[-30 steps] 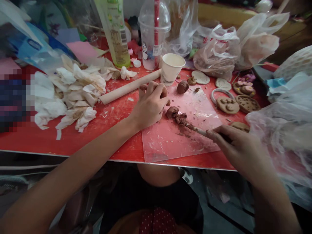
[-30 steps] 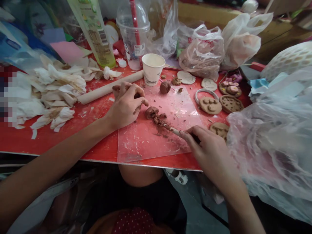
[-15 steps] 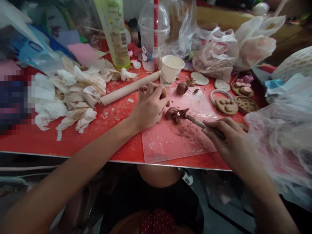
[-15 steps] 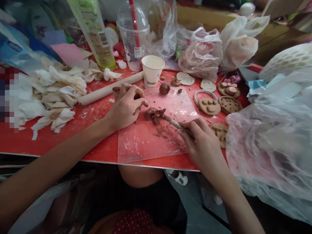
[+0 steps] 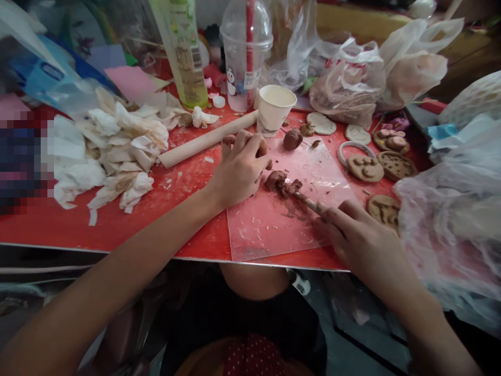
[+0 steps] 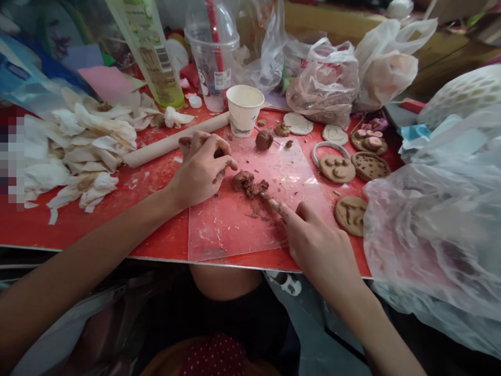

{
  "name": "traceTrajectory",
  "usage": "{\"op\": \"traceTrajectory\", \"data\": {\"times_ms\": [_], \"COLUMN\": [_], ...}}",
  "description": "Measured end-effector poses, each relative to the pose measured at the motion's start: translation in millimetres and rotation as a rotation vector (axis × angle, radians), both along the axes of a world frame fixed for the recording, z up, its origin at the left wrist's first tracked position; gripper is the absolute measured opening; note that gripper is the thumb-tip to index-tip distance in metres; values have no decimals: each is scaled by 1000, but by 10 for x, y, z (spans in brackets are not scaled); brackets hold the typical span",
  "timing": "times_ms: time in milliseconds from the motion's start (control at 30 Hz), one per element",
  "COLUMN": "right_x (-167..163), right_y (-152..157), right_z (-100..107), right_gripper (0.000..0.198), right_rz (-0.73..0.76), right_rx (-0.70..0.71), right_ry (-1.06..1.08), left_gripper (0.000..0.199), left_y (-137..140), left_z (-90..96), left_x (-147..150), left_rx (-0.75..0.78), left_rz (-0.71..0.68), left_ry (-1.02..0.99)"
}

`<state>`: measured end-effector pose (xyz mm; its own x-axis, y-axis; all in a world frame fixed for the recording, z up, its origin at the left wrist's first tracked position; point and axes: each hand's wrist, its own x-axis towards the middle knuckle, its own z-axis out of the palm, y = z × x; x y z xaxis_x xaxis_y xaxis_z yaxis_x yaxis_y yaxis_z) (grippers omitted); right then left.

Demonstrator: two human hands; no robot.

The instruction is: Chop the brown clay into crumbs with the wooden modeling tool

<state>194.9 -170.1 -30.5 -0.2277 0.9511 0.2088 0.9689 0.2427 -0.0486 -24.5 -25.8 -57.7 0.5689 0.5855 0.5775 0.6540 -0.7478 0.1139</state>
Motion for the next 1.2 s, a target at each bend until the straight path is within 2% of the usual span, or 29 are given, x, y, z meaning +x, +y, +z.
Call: {"op": "traceTrajectory", "data": {"times_ms": [133,267,300,433,567,767,967,1067,1200], "right_x": [107,135,120,26,-12,33,149,244,236], "right_y": [-94,-94,-77,29,130,148,94,83,93], "right_z": [143,223,216,105,-34,-86,29,139,184], "right_gripper": [17,10,11,14,16,15,18,19,19], "right_rz": [5,-106,-128,-128,-151,-122,-96,-89,-162], "right_rx": [7,138,134,-50,-80,-94,-130,-132,21], "right_ry": [72,283,330,559,784,591,425,459,615], "left_gripper": [15,15,15,15,12,18,15,15,14], "left_y": [1,-1,-3,-7,-8,-21,-17,-12,-10], "left_z": [-8,-5,-1,8,5,24,22,15,11], "left_x": [1,9,11,11,9,8,7,8,13], "left_rx": [-40,-35,-29,-25,-27,48,1,-12,-18], "left_rz": [-10,-15,-14,-4,0,13,3,-5,-9], "left_ry": [-26,-39,-40,-32,-28,6,-17,-18,-22]}}
